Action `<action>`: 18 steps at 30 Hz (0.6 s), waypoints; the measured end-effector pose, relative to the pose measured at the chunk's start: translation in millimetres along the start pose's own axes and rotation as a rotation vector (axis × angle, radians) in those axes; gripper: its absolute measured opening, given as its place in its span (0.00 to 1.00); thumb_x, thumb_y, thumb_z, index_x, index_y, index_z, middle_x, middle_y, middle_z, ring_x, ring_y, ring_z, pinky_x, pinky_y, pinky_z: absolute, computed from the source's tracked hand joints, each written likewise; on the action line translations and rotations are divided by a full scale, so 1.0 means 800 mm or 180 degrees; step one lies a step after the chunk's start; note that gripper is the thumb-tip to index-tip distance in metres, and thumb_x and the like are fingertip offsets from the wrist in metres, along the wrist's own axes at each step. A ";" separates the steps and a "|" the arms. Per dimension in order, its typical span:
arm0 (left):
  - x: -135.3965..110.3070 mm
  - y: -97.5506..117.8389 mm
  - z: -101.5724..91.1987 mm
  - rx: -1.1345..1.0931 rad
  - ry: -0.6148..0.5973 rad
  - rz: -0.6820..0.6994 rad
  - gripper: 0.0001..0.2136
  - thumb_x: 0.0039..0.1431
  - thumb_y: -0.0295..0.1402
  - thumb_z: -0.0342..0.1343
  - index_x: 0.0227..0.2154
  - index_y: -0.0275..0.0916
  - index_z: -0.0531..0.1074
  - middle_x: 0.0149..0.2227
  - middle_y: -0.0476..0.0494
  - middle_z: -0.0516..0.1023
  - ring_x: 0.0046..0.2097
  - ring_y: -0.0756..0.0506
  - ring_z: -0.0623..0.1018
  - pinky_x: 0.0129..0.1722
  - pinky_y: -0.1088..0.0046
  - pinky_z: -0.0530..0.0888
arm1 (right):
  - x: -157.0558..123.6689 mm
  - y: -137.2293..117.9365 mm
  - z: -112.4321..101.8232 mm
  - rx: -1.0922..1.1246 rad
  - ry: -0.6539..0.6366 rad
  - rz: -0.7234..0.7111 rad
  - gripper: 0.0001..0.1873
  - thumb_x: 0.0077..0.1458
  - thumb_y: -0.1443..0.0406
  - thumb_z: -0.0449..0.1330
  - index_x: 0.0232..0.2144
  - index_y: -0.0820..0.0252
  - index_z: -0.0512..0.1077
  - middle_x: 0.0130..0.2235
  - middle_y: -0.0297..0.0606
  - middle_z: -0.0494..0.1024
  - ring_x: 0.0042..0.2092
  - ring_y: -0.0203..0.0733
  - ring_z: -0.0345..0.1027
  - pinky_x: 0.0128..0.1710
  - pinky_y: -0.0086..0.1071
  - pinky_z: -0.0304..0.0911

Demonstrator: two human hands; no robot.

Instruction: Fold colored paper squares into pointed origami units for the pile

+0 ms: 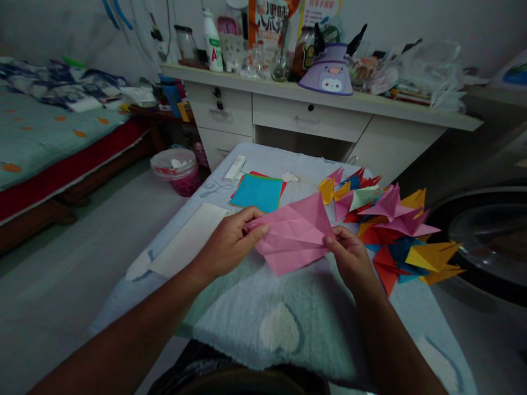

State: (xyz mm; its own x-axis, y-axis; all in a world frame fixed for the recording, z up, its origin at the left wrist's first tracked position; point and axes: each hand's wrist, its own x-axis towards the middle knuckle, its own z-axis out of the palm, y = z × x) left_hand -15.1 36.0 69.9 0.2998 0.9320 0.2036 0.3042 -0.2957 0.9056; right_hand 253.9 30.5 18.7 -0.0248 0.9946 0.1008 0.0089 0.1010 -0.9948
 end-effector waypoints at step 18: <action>0.020 -0.090 0.037 -0.1190 -0.0204 -0.0662 0.19 0.51 0.33 0.61 0.46 0.40 0.67 0.38 0.49 0.72 0.34 0.51 0.73 0.33 0.77 0.68 | 0.006 0.032 0.001 -0.2565 0.0715 -0.0542 0.17 0.51 0.61 0.60 0.44 0.59 0.69 0.43 0.45 0.74 0.47 0.50 0.66 0.47 0.45 0.60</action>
State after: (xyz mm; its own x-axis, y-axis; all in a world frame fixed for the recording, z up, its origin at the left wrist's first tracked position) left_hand -5.5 66.2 -3.2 0.3259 0.9454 -0.0105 0.0191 0.0045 0.9998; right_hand 252.9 37.7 -6.2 0.1077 0.9369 0.3327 0.7336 0.1509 -0.6626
